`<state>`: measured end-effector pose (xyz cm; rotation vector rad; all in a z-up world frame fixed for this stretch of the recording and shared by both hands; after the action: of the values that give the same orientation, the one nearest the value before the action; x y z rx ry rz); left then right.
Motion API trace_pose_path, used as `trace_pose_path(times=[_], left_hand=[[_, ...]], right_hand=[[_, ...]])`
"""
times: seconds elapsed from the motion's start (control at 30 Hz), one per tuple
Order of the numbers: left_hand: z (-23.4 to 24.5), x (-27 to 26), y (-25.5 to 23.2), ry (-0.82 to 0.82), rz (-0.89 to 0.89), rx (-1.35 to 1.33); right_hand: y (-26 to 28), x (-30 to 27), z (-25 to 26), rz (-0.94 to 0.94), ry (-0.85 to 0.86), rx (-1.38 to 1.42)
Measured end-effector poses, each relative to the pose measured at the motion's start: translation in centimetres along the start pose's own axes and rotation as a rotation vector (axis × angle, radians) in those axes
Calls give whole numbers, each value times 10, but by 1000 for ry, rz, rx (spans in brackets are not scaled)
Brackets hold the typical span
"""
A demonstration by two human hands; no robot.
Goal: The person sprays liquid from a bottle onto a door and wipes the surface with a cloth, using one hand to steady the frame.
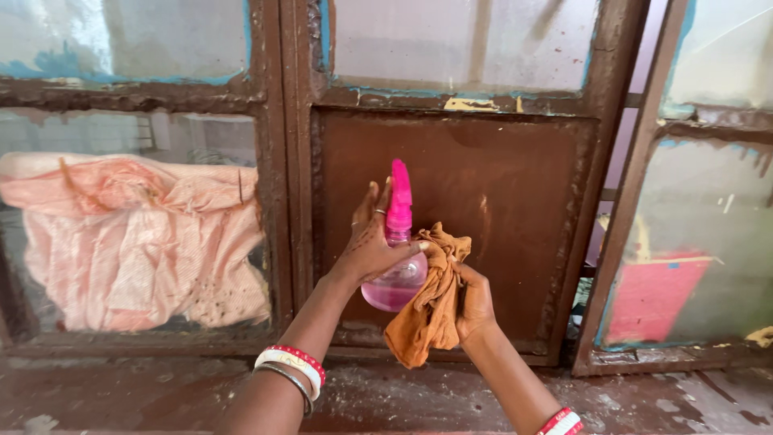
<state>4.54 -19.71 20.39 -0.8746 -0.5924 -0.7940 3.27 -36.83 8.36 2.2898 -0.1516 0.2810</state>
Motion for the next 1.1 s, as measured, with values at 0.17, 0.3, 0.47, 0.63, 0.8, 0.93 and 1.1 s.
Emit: trace_pose_path(times=[0.17,0.3,0.47,0.63,0.8,0.93,1.1], left_hand=[[-4,41,-15,52,-148,-182],[19,56,-31,25,24,-714],[69,68,-72,-103,-61,-596],[104,90,-92,-137,-120,-433],[136,105,-106,-170,-138,-415],[148,120,-112,-99,-70,-393],[161,125,-124,-140,-59,-371]], right_hand=[[35,-5,-19,63,49,8],[61,-3,-48,114,140,-15],[112,-2,-97,362,81,-211],[162,2,-150,585,-35,-411],[211,25,-193,777,-257,-832],[261,35,-235,1187,-203,-1073],[306,72,-243,1124,-566,-1676]])
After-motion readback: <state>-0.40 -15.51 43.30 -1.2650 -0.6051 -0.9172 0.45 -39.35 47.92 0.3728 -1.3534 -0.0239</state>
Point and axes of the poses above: each hand's wrist, its own x-axis towards the middle knuckle, its own z-axis out of the back of the hand, y = z × x, the point moved 7 cm from there along x, towards the middle knuckle, and after that the axes turned 10 degrees about -x, right-handed, at the moved point
